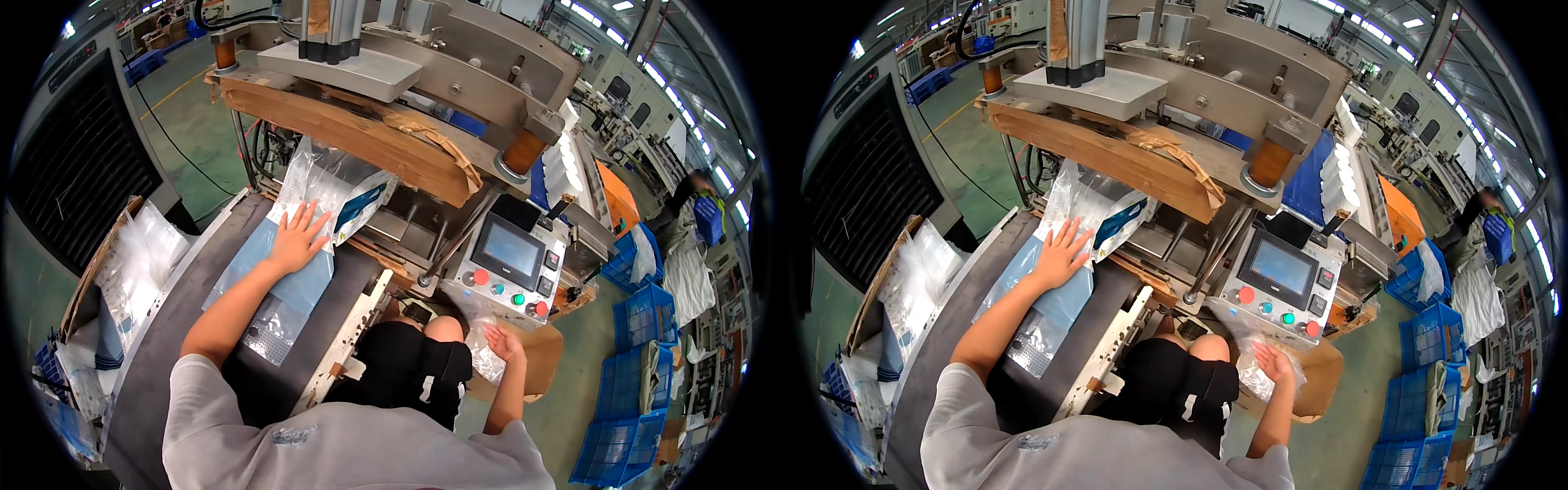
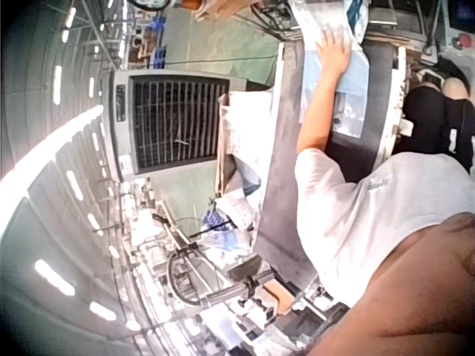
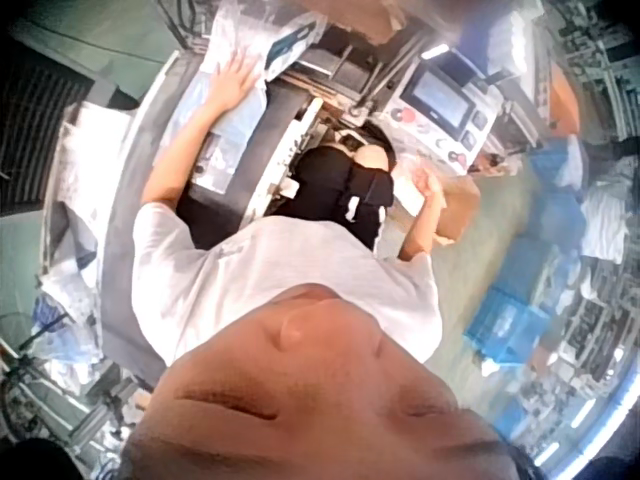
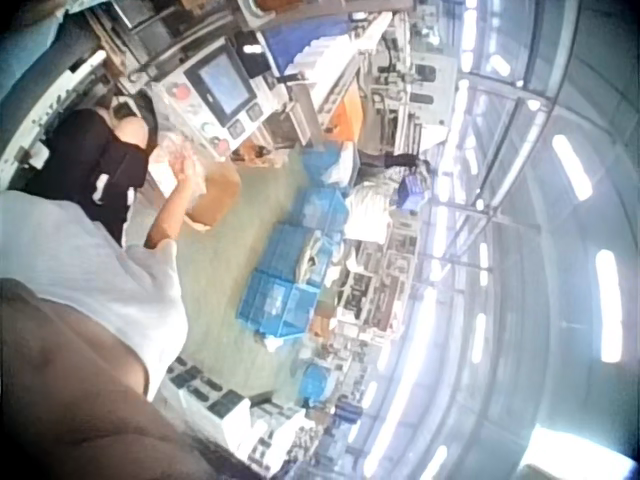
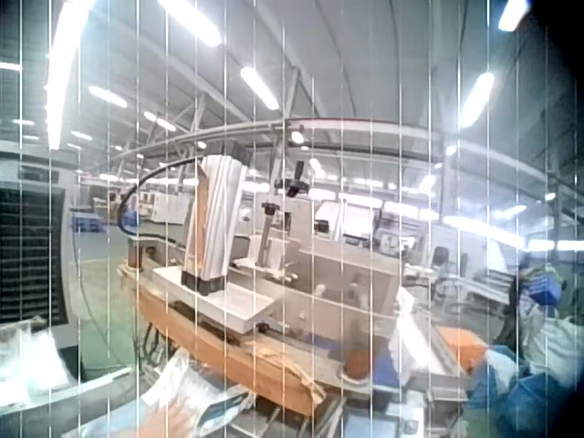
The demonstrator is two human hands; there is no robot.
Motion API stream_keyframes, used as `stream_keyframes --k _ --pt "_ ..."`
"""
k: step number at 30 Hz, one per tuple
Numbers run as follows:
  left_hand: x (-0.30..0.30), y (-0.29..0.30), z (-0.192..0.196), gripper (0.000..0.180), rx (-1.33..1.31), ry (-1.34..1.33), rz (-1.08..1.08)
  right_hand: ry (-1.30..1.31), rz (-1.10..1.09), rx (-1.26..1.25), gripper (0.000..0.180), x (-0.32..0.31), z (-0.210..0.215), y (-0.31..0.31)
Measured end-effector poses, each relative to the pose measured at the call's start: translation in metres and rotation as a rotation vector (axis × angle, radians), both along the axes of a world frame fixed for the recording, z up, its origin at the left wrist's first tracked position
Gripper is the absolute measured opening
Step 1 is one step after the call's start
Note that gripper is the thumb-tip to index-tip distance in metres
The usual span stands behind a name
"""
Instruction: The person places a plastic bag over a stack of white cylindrical items on a conveyor belt, then pushes the bagged stack through a heat-sealing machine. The person repeats this process for multiple stacks, removing sealed packages and placing new stacks into the machine.
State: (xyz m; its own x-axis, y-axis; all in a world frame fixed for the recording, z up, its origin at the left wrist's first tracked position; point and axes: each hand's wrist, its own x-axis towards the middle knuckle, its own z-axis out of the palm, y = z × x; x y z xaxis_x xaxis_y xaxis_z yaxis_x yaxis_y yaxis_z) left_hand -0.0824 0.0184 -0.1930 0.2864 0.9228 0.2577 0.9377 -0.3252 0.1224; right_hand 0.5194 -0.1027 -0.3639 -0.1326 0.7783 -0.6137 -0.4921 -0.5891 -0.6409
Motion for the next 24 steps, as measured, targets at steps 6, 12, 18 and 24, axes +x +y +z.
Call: stream_keyframes --k 6,12,18,24 --pt "0.000 0.001 0.001 0.053 -0.023 -0.015 -0.008 -0.347 -0.801 -0.374 0.054 0.094 -0.092 -0.043" --pt "0.002 0.004 0.004 0.052 -0.048 0.015 -0.024 -0.488 -0.579 -0.351 0.065 -0.001 -0.089 -0.020" --pt "0.002 0.008 0.002 0.053 -0.046 0.074 -0.013 -0.886 -0.154 0.367 0.049 -0.143 0.019 0.004" --pt "0.002 0.010 -0.001 0.056 0.066 0.043 -0.044 -1.388 -0.014 0.721 0.044 -0.207 0.075 -0.012"
